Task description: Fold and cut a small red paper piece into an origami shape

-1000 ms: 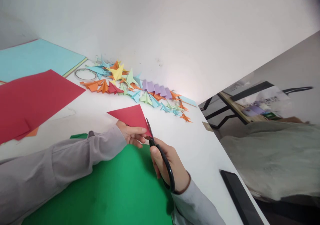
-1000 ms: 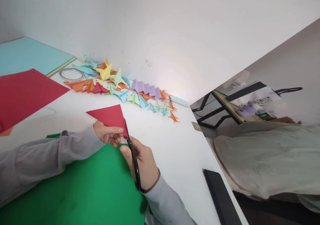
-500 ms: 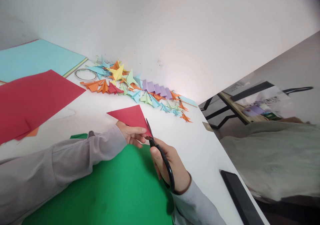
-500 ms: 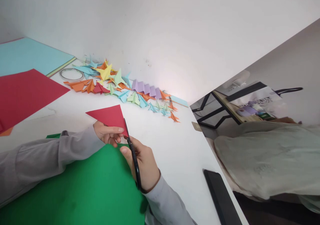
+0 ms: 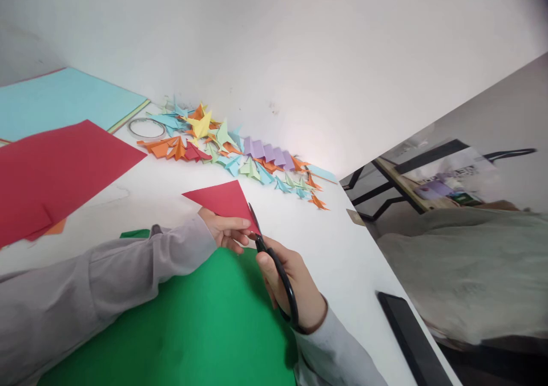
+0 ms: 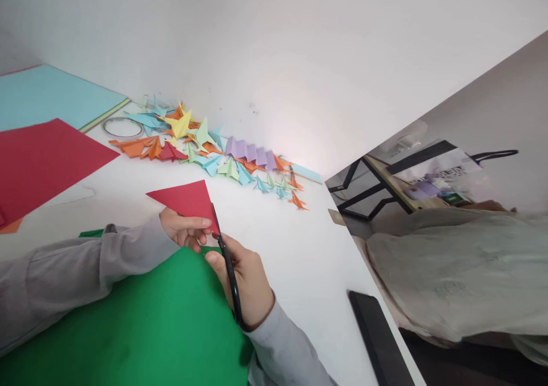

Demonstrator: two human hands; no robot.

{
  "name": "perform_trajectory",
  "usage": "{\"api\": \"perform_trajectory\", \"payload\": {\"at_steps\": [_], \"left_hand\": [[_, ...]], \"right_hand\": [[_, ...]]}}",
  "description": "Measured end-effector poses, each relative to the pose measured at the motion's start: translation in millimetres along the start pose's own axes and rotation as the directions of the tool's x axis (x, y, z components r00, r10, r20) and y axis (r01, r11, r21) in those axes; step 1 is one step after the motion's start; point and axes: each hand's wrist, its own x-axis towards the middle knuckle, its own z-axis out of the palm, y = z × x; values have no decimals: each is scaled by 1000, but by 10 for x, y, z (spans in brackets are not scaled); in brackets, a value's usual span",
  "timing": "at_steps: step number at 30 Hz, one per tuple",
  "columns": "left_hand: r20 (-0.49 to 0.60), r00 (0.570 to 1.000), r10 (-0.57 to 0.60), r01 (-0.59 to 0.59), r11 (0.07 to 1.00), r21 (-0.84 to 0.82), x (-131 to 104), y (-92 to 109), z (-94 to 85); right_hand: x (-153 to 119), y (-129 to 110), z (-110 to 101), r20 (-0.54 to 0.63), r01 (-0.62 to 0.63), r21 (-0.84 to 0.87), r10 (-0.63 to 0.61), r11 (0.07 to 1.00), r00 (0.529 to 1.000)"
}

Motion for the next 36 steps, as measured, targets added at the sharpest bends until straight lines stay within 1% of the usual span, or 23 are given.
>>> {"api": "perform_trajectory", "payload": {"at_steps": [4,8,12,15,20,27,32,36], "left_hand": [[-17,1000,21,-22,1000,-21,24,-3,-7],[-39,999,-38,37,999,-5,54,6,-14],[-17,1000,-25,25,1000,-13,56,13,-20],[-27,999,-26,25,1000,-19,45,11,-18],[2,1000,15,-15,999,-37,26,0,-16],[-3,999,-34,34,999,2,40,10,-22],[15,1000,6,-6,1000,-5,43,-16,-54],[37,999,5,-5,1000,2,46,-26,-59]], "right_hand": [[-2,-5,-1,10,-16,64,15,998,1000],[-3,-2,-6,26,-33,100,31,994,999],[-4,19,-8,39,-39,112,35,993,999],[-6,38,-7,43,-41,117,36,992,998],[-8,26,-9,35,-35,111,31,993,999],[-6,-4,-19,26,-33,94,31,995,999],[-8,8,-22,27,-41,81,39,996,999],[-13,8,-25,32,-48,41,46,998,998]]}}
